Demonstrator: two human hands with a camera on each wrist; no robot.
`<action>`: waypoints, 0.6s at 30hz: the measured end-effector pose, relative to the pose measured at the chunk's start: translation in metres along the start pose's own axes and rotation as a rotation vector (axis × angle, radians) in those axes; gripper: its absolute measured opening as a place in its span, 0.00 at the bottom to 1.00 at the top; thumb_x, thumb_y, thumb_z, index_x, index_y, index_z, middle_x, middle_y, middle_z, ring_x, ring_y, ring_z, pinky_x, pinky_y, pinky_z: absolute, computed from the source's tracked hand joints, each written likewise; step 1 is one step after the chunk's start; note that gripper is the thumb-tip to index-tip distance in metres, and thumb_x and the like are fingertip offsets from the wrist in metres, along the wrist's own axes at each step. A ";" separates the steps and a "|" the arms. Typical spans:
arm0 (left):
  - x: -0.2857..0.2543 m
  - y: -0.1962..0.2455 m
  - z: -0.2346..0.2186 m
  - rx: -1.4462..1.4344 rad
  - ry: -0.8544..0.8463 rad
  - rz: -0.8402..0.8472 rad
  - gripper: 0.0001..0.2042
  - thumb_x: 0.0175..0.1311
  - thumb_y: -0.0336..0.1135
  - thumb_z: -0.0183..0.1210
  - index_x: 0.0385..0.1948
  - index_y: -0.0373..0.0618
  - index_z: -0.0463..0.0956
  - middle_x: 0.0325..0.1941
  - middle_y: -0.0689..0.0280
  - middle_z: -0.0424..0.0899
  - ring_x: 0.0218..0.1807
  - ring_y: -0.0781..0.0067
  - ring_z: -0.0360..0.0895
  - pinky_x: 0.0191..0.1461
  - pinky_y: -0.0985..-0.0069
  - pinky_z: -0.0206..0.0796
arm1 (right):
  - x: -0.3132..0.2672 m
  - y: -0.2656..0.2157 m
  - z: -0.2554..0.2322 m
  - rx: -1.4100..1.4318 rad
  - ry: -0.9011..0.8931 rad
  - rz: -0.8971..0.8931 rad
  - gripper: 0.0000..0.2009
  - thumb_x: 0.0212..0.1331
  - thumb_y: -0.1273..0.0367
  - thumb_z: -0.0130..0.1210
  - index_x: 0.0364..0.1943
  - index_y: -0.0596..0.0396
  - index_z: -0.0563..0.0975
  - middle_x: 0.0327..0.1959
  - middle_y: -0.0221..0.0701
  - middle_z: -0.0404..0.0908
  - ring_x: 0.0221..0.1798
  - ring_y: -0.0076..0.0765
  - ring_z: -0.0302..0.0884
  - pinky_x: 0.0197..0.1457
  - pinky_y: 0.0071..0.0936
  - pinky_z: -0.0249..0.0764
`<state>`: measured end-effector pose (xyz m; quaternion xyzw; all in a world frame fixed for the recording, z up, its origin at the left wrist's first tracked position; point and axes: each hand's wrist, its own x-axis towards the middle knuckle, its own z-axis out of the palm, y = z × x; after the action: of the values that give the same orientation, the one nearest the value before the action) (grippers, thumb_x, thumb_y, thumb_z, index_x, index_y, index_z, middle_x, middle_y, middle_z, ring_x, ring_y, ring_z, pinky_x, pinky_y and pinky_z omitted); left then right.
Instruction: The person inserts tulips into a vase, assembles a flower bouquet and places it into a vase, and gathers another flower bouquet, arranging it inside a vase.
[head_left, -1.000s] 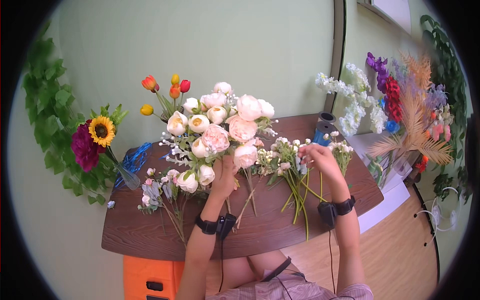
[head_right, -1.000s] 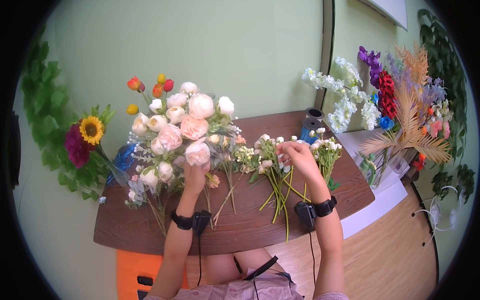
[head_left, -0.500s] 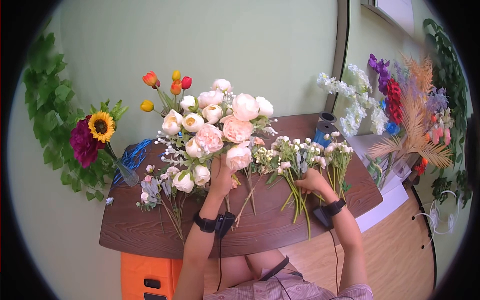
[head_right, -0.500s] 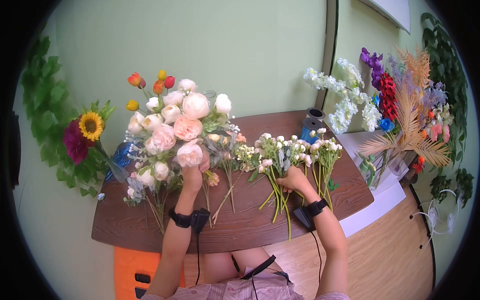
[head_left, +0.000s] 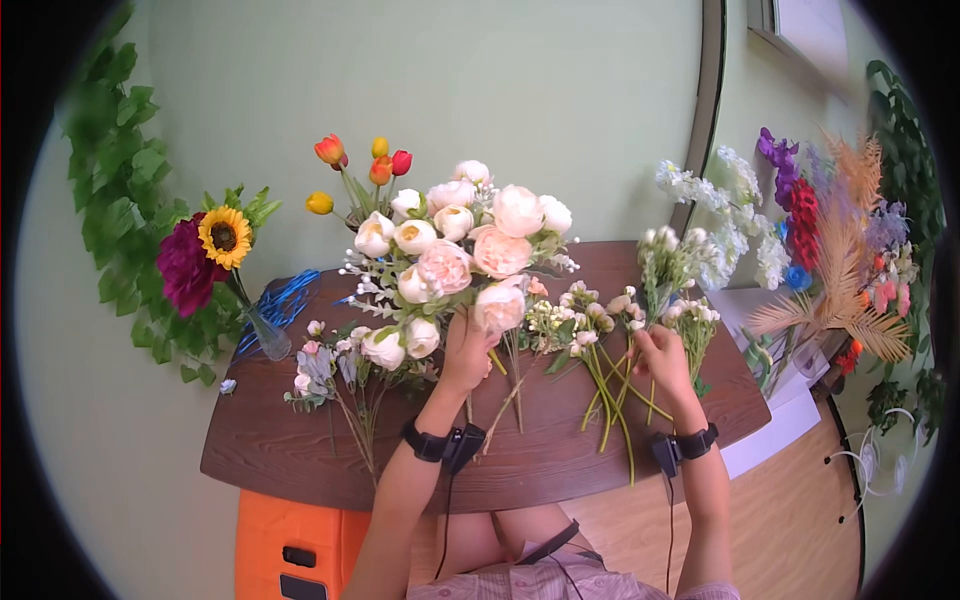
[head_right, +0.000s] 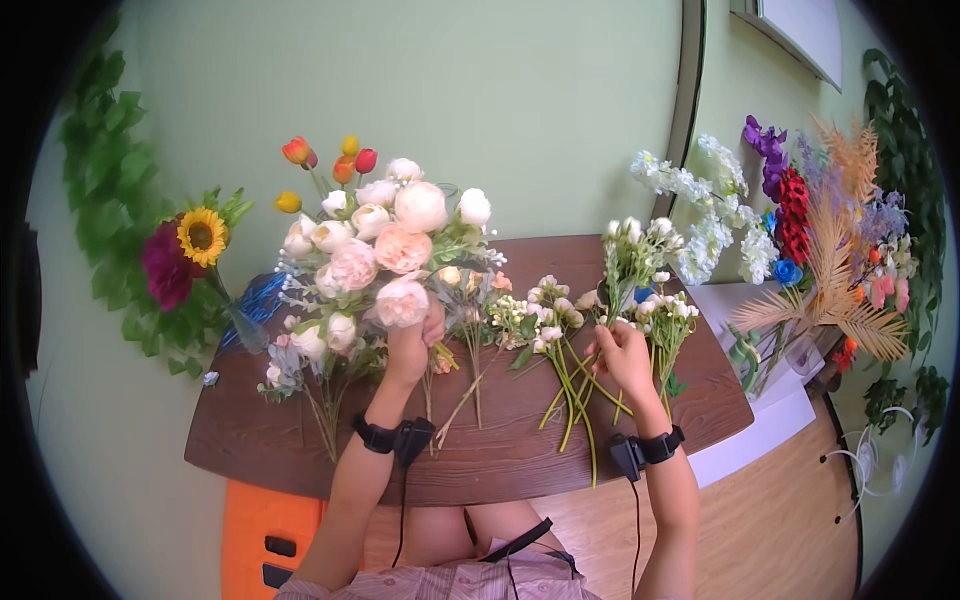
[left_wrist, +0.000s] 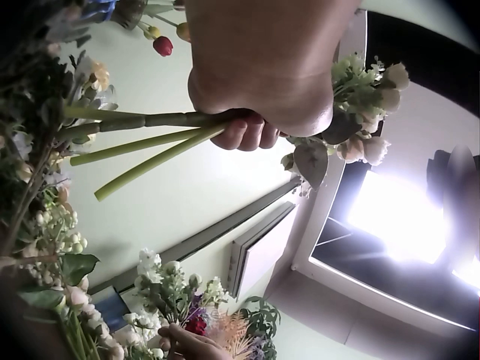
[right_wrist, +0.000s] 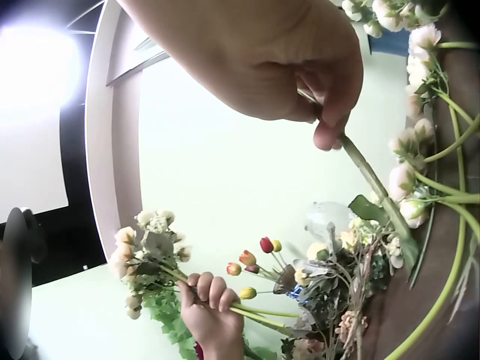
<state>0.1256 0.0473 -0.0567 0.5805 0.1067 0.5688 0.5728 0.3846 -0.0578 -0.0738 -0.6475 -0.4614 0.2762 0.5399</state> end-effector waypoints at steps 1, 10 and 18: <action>0.000 -0.002 -0.001 0.002 0.002 0.001 0.13 0.66 0.42 0.40 0.23 0.46 0.58 0.18 0.73 0.54 0.18 0.85 0.51 0.20 0.86 0.44 | -0.002 -0.005 0.002 0.023 0.024 -0.073 0.08 0.59 0.70 0.45 0.30 0.62 0.69 0.18 0.34 0.76 0.13 0.20 0.70 0.14 0.16 0.64; 0.002 -0.003 0.001 -0.062 -0.092 0.023 0.09 0.66 0.40 0.42 0.32 0.45 0.60 0.24 0.74 0.58 0.24 0.87 0.53 0.25 0.90 0.48 | 0.008 0.009 0.057 -0.500 0.205 -0.695 0.07 0.58 0.70 0.44 0.32 0.60 0.71 0.20 0.32 0.75 0.23 0.26 0.73 0.26 0.23 0.67; -0.004 -0.005 0.008 0.315 -0.045 0.000 0.08 0.58 0.33 0.51 0.26 0.45 0.59 0.24 0.73 0.59 0.27 0.84 0.57 0.31 0.85 0.53 | 0.001 0.003 0.102 -1.403 0.341 -1.250 0.13 0.49 0.72 0.49 0.40 0.60 0.71 0.36 0.36 0.71 0.35 0.32 0.72 0.29 0.24 0.72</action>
<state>0.1328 0.0413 -0.0605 0.6759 0.1817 0.5317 0.4768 0.2989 -0.0120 -0.1034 -0.4917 -0.6995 -0.4997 0.1384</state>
